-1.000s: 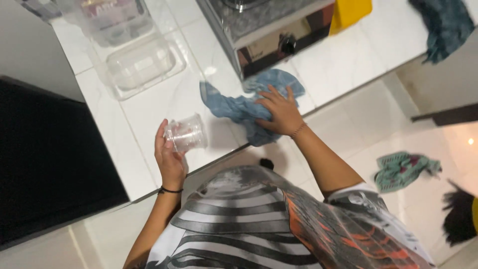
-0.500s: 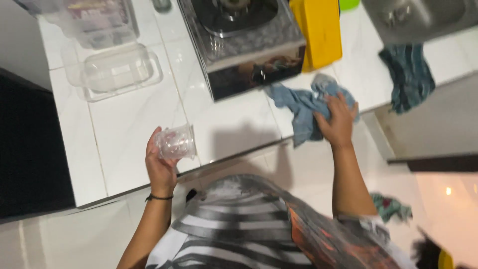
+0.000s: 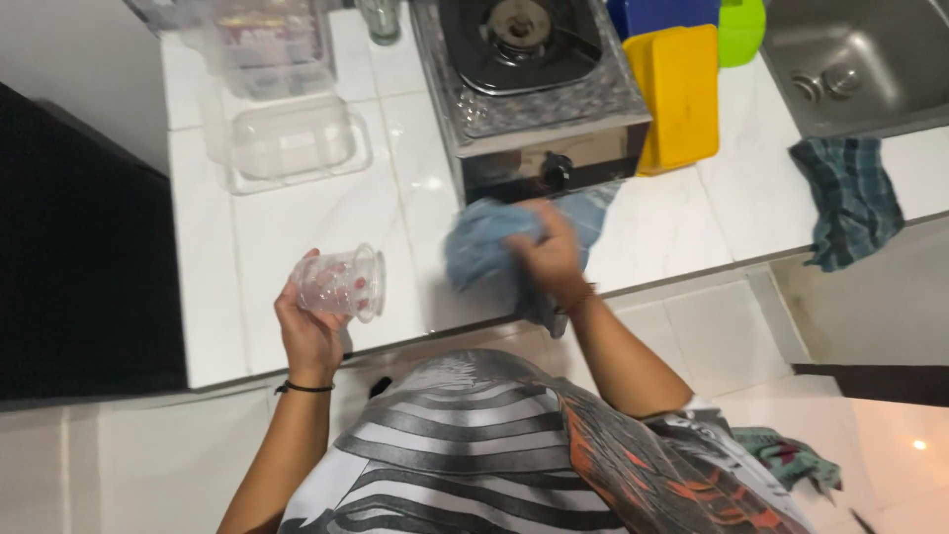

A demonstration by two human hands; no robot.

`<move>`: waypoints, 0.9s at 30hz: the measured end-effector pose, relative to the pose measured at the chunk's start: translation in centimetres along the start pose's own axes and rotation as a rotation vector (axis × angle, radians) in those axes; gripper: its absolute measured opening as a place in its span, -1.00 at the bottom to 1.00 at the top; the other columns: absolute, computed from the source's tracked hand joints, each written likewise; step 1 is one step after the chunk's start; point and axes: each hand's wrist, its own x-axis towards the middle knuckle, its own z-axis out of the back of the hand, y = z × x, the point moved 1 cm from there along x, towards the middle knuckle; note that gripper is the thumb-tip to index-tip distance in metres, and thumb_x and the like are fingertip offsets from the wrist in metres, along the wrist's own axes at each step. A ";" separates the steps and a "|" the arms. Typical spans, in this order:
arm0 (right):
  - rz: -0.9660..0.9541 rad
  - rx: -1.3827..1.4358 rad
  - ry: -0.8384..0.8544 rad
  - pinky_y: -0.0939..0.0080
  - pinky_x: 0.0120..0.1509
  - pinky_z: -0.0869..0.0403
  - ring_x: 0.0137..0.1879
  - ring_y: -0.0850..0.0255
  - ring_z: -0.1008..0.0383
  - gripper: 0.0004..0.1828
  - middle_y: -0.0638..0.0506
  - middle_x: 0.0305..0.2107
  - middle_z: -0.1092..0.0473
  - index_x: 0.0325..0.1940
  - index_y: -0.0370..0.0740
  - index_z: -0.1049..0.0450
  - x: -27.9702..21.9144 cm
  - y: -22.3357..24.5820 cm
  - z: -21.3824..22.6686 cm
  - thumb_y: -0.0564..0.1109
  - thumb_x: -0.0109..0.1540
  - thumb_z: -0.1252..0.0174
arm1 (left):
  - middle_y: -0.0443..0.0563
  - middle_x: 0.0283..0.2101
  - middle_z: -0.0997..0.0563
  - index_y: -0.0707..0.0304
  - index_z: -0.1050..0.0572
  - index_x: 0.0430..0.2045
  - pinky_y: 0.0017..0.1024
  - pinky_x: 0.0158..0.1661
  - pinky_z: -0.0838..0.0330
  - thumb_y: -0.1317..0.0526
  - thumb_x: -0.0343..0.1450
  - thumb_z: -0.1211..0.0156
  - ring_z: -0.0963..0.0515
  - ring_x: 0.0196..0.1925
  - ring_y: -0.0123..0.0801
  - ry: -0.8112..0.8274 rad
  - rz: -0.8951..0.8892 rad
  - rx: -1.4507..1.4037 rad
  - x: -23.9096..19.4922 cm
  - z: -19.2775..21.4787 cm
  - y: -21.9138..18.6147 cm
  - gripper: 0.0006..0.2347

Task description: The person dries various kitchen items on a countertop using a blue cloth. They wipe a clear plastic container, a clear glass, a yellow plastic lid, and a white plastic container, placing each item aside after drying.

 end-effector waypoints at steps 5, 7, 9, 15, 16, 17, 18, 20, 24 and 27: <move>-0.009 0.012 0.091 0.14 0.12 -0.46 0.00 0.18 -0.45 -0.52 -0.04 -0.17 -0.40 0.02 -0.24 -0.35 1.9 5.1 -11.5 -0.03 0.15 -0.39 | 0.20 0.08 -0.54 0.27 -0.29 0.25 -0.03 -0.15 -0.59 -0.14 0.54 0.35 -0.64 -0.07 -0.01 -0.060 0.079 -0.016 2.5 3.2 -0.6 -0.46; -0.045 -0.007 0.109 0.14 0.06 -0.47 -0.06 0.19 -0.45 -0.51 -0.05 -0.21 -0.40 -0.03 -0.24 -0.32 1.9 5.9 -15.3 -0.04 0.12 -0.41 | 0.18 0.08 -0.55 0.25 -0.31 0.22 -0.02 -0.16 -0.59 -0.17 0.54 0.36 -0.65 -0.10 -0.03 -0.090 0.109 0.034 3.7 4.3 -0.1 -0.46; -0.088 -0.096 0.117 0.16 -0.04 -0.48 -0.14 0.21 -0.47 -0.52 -0.08 -0.29 -0.43 -0.11 -0.25 -0.34 1.2 5.8 -19.3 -0.02 0.10 -0.45 | 0.20 0.06 -0.50 0.29 -0.34 0.19 -0.01 -0.19 -0.44 -0.01 0.55 0.16 -0.55 -0.07 -0.07 -0.120 0.047 0.343 4.6 6.3 0.9 -0.58; -0.280 -0.066 0.076 0.15 -0.04 -0.50 -0.18 0.12 -0.52 -0.62 -0.12 -0.30 -0.49 -0.04 -0.27 -0.42 -0.8 3.8 -25.4 -0.05 0.17 -0.34 | 0.24 0.14 -0.49 0.45 -0.39 0.13 -0.26 0.19 -0.35 -0.02 0.61 0.21 -0.51 0.16 -0.10 0.172 -0.456 0.713 6.1 8.0 1.2 -0.56; -0.281 -0.066 0.076 0.15 -0.04 -0.50 -0.18 0.12 -0.52 -0.62 -0.12 -0.30 -0.49 -0.04 -0.27 -0.42 -2.2 1.9 -25.1 -0.05 0.17 -0.34 | 0.24 0.14 -0.49 0.45 -0.39 0.13 -0.26 0.19 -0.35 -0.02 0.61 0.21 -0.51 0.16 -0.10 0.172 -0.455 0.713 6.3 8.6 1.9 -0.56; -0.280 0.046 0.122 0.14 0.10 -0.45 -0.02 0.10 -0.49 -0.59 -0.15 -0.14 -0.48 0.08 -0.29 -0.44 -3.6 0.1 -24.9 -0.06 0.21 -0.27 | 0.24 0.16 -0.49 0.45 -0.41 0.12 -0.25 0.22 -0.32 -0.01 0.62 0.20 -0.49 0.20 -0.10 0.165 -0.488 0.736 6.4 9.2 2.6 -0.56; -0.264 0.156 0.170 0.14 0.25 -0.40 0.14 0.08 -0.47 -0.55 -0.17 0.01 -0.48 0.20 -0.31 -0.45 -4.2 -1.9 -24.5 -0.08 0.26 -0.20 | 0.25 0.18 -0.49 0.45 -0.43 0.12 -0.25 0.25 -0.30 0.00 0.63 0.19 -0.48 0.23 -0.10 0.155 -0.535 0.756 7.3 9.3 3.3 -0.57; -0.295 0.158 0.290 0.14 0.36 -0.37 0.23 0.06 -0.46 -0.43 -0.19 0.10 -0.47 0.31 -0.29 -0.40 -2.8 -1.0 -24.0 -0.11 0.20 -0.14 | 0.20 0.10 -0.54 0.44 -0.44 0.11 -0.30 0.18 -0.34 -0.02 0.60 0.16 -0.52 0.15 -0.16 0.153 -0.468 0.689 6.9 8.6 2.1 -0.56; -0.227 -0.003 0.733 0.06 0.46 -0.25 0.38 -0.07 -0.29 -0.02 -0.28 0.27 -0.28 0.52 -0.29 -0.08 -1.4 5.4 -23.5 -0.18 0.00 -0.15 | 0.11 -0.04 -0.62 0.44 -0.47 0.07 -0.36 0.05 -0.42 -0.02 0.54 0.03 -0.57 0.01 -0.28 0.184 -0.300 0.472 6.7 9.0 2.6 -0.56; 0.128 -0.026 0.861 -0.06 0.52 -0.13 0.51 -0.21 -0.11 0.06 -0.34 0.41 -0.09 0.55 -0.32 0.06 -0.3 8.5 -23.7 -0.22 0.00 -0.20 | 0.07 -0.10 -0.63 0.42 -0.49 0.07 -0.41 0.01 -0.44 0.02 0.52 -0.01 -0.56 -0.04 -0.35 0.120 -0.359 0.447 6.5 9.4 3.3 -0.59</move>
